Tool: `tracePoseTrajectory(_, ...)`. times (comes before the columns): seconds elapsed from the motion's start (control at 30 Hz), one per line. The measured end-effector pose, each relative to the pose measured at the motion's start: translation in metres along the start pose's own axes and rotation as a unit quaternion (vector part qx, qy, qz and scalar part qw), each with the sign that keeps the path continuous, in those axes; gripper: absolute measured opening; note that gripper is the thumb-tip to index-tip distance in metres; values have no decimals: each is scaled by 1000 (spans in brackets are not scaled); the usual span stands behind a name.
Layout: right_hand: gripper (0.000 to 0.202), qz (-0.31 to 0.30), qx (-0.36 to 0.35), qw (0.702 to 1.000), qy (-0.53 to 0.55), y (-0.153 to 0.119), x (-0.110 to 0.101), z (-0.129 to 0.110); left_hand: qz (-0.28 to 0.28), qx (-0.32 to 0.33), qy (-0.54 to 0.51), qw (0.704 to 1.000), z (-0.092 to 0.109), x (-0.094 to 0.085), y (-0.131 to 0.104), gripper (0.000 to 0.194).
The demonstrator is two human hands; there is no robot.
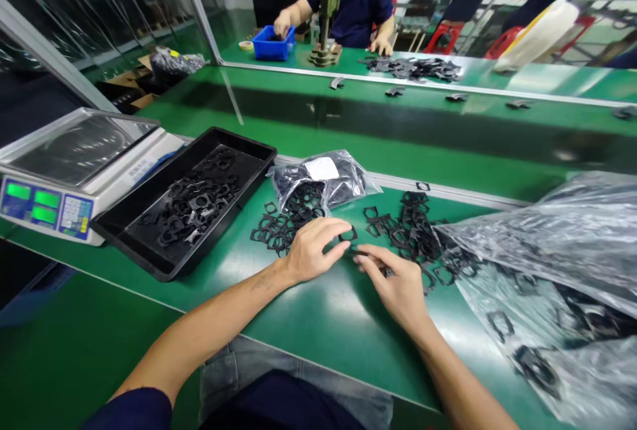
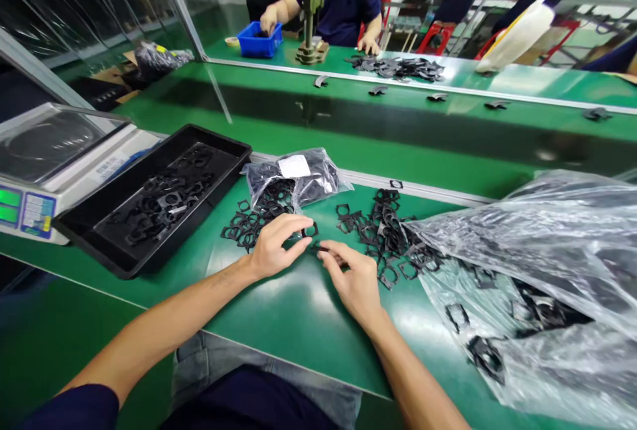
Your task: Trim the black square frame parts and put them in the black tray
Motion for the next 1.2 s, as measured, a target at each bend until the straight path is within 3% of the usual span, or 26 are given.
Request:
tracePoseTrajectory(0.17, 35, -10, 91, 980, 175, 0, 11, 14, -3, 6, 2, 1000, 2, -2, -1, 23)
tracePoseTrajectory(0.43, 37, 17, 147, 950, 274, -3, 14, 24, -60, 26, 5, 998, 8, 7, -6, 20)
tracePoseTrajectory(0.57, 37, 10, 163, 948, 272, -2, 14, 24, -63, 28, 11, 998, 7, 8, -6, 21)
tracePoseTrajectory(0.77, 33, 53, 169, 961, 213, 1, 4, 32, -44, 51, 9, 998, 12, 3, -2, 22)
tracePoseTrajectory(1.0, 30, 28, 126, 973, 189, 0, 6, 24, -103, 60, -9, 993, 11, 14, -9, 30)
tracePoseTrajectory(1.2, 29, 37, 133, 968, 212, 1, 5, 22, -109, 49, -8, 993, 6, 15, -12, 32)
Point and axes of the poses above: each hand's wrist, its own y-axis towards the middle knuckle, its own x-axis out of the palm, z = x × y, the point moved 8 cm from there along y, towards the middle knuckle, and after that the axes turned 8 degrees about z, right-handed, at the moved point
